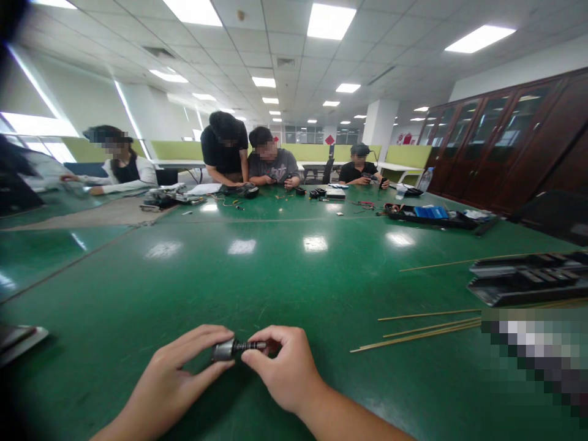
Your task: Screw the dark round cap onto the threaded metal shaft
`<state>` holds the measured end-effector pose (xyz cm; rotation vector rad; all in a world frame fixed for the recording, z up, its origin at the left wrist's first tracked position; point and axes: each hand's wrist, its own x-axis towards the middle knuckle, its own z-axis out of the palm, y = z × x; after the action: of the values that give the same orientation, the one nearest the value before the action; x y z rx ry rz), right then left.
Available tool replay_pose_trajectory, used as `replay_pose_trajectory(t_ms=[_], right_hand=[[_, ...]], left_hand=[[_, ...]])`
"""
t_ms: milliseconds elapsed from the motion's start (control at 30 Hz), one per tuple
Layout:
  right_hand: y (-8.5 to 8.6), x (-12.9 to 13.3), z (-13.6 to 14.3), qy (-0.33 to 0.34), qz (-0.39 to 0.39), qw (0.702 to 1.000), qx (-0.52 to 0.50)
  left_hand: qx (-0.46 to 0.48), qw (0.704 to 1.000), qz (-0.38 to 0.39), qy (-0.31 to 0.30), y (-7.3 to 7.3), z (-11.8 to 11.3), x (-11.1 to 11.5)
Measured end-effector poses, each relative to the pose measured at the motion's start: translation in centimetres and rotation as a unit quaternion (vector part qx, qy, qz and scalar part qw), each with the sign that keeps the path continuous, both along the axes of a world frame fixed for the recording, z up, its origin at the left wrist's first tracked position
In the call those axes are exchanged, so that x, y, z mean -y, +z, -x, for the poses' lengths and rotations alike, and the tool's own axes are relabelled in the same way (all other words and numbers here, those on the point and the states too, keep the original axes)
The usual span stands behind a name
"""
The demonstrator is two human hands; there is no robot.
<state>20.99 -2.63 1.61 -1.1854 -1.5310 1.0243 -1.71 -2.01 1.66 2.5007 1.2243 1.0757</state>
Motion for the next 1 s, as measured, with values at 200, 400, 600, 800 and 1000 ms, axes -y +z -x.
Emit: replay_pose_trajectory(t_ms=[200, 400, 600, 800, 1000], right_hand=[[0.03, 0.01, -0.13, -0.004, -0.005, 1.000, 0.000], [0.11, 0.05, -0.20, -0.005, -0.007, 1.000, -0.004], [0.27, 0.09, -0.21, -0.007, -0.011, 1.000, -0.004], [0.04, 0.09, -0.26, -0.007, -0.017, 1.000, -0.003], [0.02, 0.03, -0.34, -0.005, -0.019, 1.000, -0.005]], left_hand=[[-0.001, 1.000, 0.010, 0.003, -0.30, 0.18, -0.16], [0.005, 1.000, 0.002, 0.001, 0.00, 0.14, -0.02], [0.004, 1.000, -0.001, 0.004, 0.30, 0.01, 0.04], [0.002, 1.000, 0.005, 0.004, 0.24, 0.05, 0.03], [0.002, 1.000, 0.000, -0.001, 0.38, 0.10, 0.00]])
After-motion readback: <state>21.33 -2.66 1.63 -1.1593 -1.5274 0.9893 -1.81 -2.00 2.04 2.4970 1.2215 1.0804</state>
